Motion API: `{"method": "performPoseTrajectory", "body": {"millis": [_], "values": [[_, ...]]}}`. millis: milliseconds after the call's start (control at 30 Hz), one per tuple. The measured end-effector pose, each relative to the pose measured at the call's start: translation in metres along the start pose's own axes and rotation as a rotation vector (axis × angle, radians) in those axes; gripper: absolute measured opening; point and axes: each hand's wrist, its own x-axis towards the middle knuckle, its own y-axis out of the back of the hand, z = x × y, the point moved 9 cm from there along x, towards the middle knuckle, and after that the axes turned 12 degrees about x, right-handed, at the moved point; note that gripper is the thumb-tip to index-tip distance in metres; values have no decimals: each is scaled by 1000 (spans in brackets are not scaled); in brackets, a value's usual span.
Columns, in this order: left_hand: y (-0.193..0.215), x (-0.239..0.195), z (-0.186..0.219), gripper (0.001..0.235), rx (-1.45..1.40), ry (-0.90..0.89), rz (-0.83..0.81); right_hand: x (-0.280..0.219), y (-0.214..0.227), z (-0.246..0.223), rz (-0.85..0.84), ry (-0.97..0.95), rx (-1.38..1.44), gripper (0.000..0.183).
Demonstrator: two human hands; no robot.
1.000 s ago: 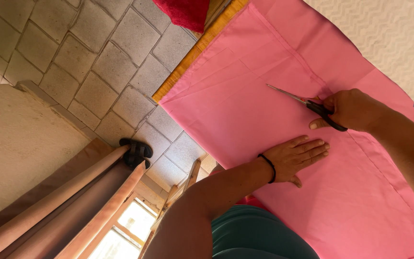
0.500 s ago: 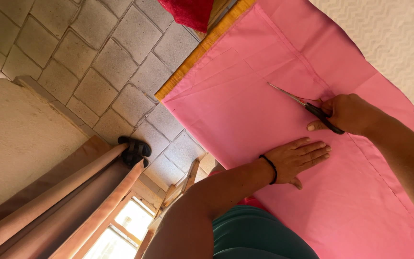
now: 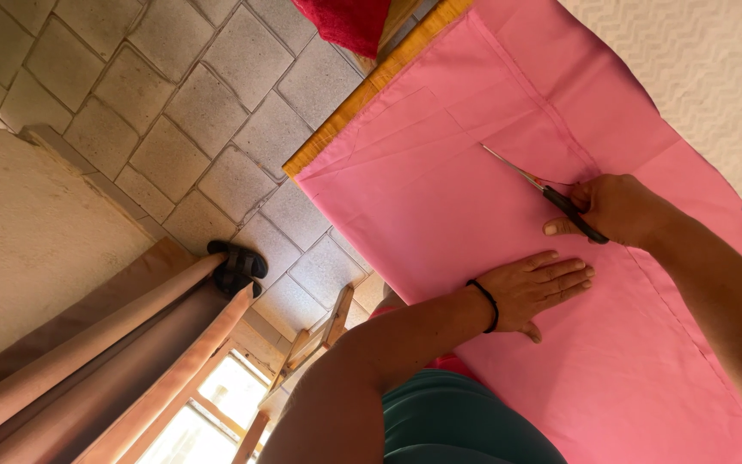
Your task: The person uses scissors to cut a large piece of pink fabric laid out on a wooden table. They cut along a straight line and then trim the edges of the fabric.
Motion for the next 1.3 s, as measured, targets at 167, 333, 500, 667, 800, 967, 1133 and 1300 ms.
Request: {"method": "performPoseTrajectory", "body": {"millis": [167,333,500,667,800,967,1133,1300], "values": [[-2,2,1,146,-9,3,-3,-8,6,-19,-39,-39,-19,89],[3,-1,-1,142,-1,11,-3,-12,14,-32,-109,-48,15,65],[5,-3,-3,140,13,4,-34,-5,13,-27,-161,-54,115,54],[3,-1,-1,142,-13,-1,-23,-10,23,-31,-105,-58,-6,61],[1,-2,-1,143,-15,12,-11,-13,21,-33,-108,-49,49,59],[2,-1,-1,140,-11,4,-27,-16,15,-35,-131,-40,76,61],[4,-2,-1,138,-6,1,-35,-8,9,-27,-125,-41,137,58],[3,-1,-1,140,-12,-1,-30,-8,3,-23,-133,-45,203,61]]}}
